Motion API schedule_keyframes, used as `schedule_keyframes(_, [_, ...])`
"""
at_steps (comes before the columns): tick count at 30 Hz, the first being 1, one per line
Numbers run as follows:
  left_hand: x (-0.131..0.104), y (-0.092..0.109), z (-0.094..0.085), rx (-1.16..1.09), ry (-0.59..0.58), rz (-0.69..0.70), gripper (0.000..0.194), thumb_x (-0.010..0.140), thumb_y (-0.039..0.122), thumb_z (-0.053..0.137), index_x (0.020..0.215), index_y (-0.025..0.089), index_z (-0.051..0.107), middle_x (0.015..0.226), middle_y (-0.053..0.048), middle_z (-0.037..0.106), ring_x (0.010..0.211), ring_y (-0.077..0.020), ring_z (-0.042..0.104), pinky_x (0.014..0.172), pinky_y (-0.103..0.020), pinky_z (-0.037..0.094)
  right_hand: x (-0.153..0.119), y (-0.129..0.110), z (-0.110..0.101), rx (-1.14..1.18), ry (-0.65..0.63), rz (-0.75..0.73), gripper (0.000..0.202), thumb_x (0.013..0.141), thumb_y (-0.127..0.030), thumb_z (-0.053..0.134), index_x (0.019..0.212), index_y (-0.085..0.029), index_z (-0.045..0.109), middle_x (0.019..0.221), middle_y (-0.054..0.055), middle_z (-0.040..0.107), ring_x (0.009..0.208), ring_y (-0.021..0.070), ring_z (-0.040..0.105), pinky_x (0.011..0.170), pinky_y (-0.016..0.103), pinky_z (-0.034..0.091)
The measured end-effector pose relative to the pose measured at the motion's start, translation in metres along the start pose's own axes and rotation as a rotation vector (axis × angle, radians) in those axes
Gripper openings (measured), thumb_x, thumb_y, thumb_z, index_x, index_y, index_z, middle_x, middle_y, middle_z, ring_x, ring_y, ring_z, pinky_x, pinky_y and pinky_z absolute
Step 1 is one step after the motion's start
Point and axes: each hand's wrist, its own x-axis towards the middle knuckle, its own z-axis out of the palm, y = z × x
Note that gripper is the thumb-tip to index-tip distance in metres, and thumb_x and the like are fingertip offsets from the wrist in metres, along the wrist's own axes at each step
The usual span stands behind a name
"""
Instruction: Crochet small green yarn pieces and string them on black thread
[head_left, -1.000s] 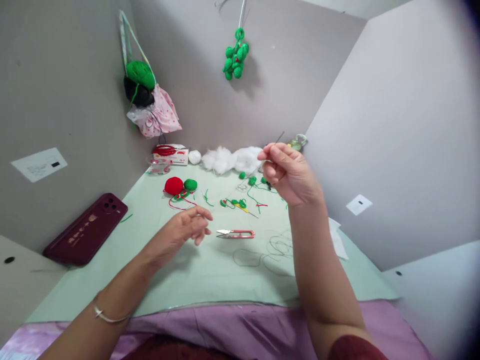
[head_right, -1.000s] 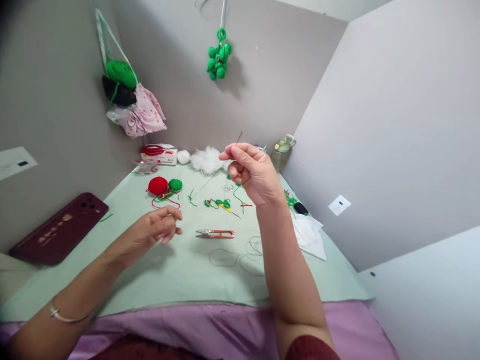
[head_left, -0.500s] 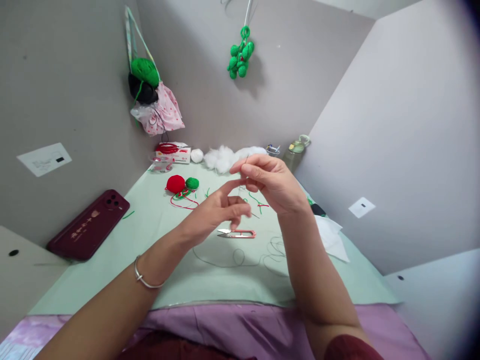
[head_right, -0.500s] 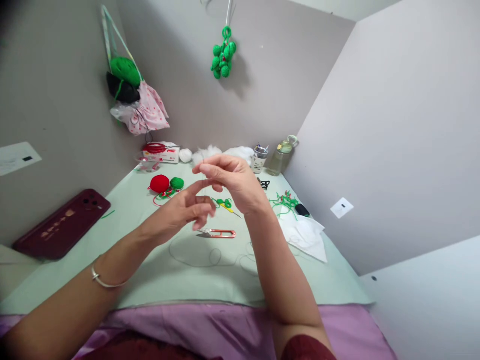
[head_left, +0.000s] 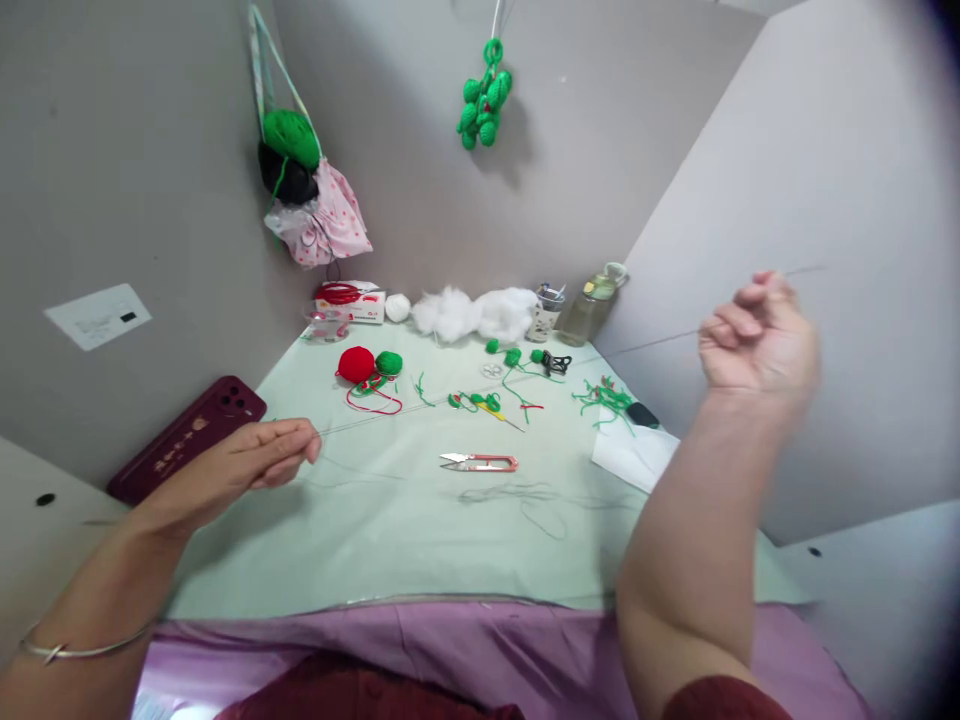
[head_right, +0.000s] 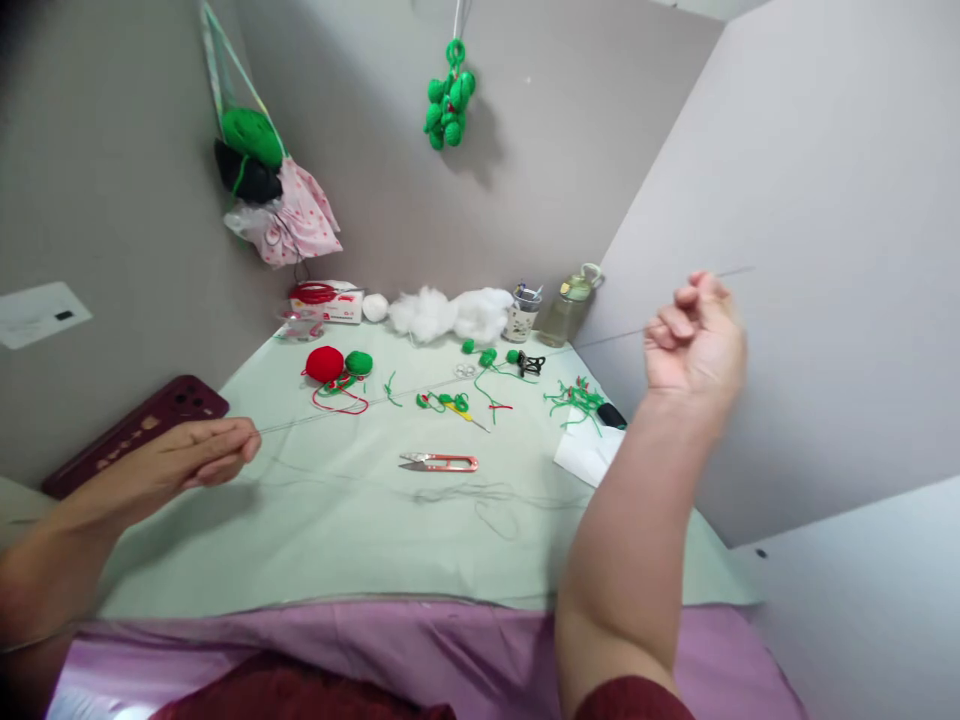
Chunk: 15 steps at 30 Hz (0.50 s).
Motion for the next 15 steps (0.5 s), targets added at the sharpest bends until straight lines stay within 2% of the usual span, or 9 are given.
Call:
schedule_keyframes(2, [-0.002,0.007,0.0,0.002,0.01,0.008,0.038,0.094,0.052,0.047,0.082,0.019,0.061,0.055,0.005,0.032,0.052,-0.0107,0.024,0.049,-0.022,0.025,-0.009,-0.003,0.01,0.025,0.035,0.004,0.02,0.078,-0.032,0.078,0.075,-0.024,0.06,0.068,-0.006,0.061,0.045,0.0033,0.019,0.043,0.022,0.01])
schedule_keyframes(3, [-0.001,0.014,0.003,0.015,0.001,0.003,0.038,0.095,0.051,0.046,0.084,0.019,0.061,0.055,0.006,0.032,0.051,-0.0102,0.024,0.049,-0.022,0.025,-0.018,-0.003,0.023,-0.01,-0.031,0.049,0.018,0.079,-0.032,0.078,0.077,-0.024,0.062,0.075,-0.005,0.066,0.046,0.0033,0.023,0.043,0.022,0.012])
schedule_keyframes(6, [0.009,0.038,0.022,0.058,-0.081,0.051,0.038,0.096,0.051,0.046,0.085,0.018,0.061,0.054,0.006,0.035,0.049,-0.0092,0.028,0.047,-0.022,0.024,-0.064,0.005,0.08,-0.143,-0.335,0.185,0.016,0.083,-0.033,0.073,0.077,-0.023,0.062,0.091,-0.001,0.073,0.044,0.0033,0.029,0.04,0.024,0.018])
schedule_keyframes(8, [0.017,0.053,0.038,0.076,-0.156,0.103,0.038,0.096,0.051,0.047,0.086,0.017,0.062,0.054,0.006,0.039,0.049,-0.0086,0.032,0.048,-0.022,0.026,-0.103,0.018,0.119,-0.171,-0.569,0.307,0.016,0.085,-0.035,0.069,0.079,-0.021,0.064,0.093,0.003,0.074,0.041,0.0029,0.034,0.038,0.025,0.023])
schedule_keyframes(10, [0.025,0.064,0.051,0.097,-0.196,0.151,0.039,0.097,0.05,0.047,0.086,0.017,0.063,0.055,0.006,0.04,0.048,-0.0077,0.035,0.049,-0.021,0.029,-0.138,0.033,0.147,-0.158,-0.721,0.438,0.02,0.086,-0.038,0.065,0.08,-0.019,0.064,0.099,0.005,0.074,0.04,0.0027,0.039,0.037,0.024,0.026])
schedule_keyframes(12, [0.031,0.069,0.06,0.104,-0.212,0.18,0.039,0.097,0.05,0.045,0.089,0.017,0.063,0.055,0.006,0.042,0.046,-0.0069,0.036,0.048,-0.021,0.031,-0.164,0.046,0.162,-0.13,-0.82,0.555,0.024,0.087,-0.042,0.063,0.082,-0.019,0.062,0.085,0.002,0.072,0.038,0.0035,0.043,0.037,0.022,0.028])
schedule_keyframes(15, [0.037,0.07,0.065,0.094,-0.188,0.219,0.039,0.098,0.05,0.044,0.087,0.017,0.062,0.055,0.007,0.042,0.044,-0.0058,0.035,0.047,-0.02,0.03,-0.181,0.055,0.167,-0.126,-0.905,0.639,0.027,0.089,-0.045,0.058,0.082,-0.019,0.058,0.062,-0.003,0.063,0.041,0.0066,0.048,0.04,0.02,0.031])
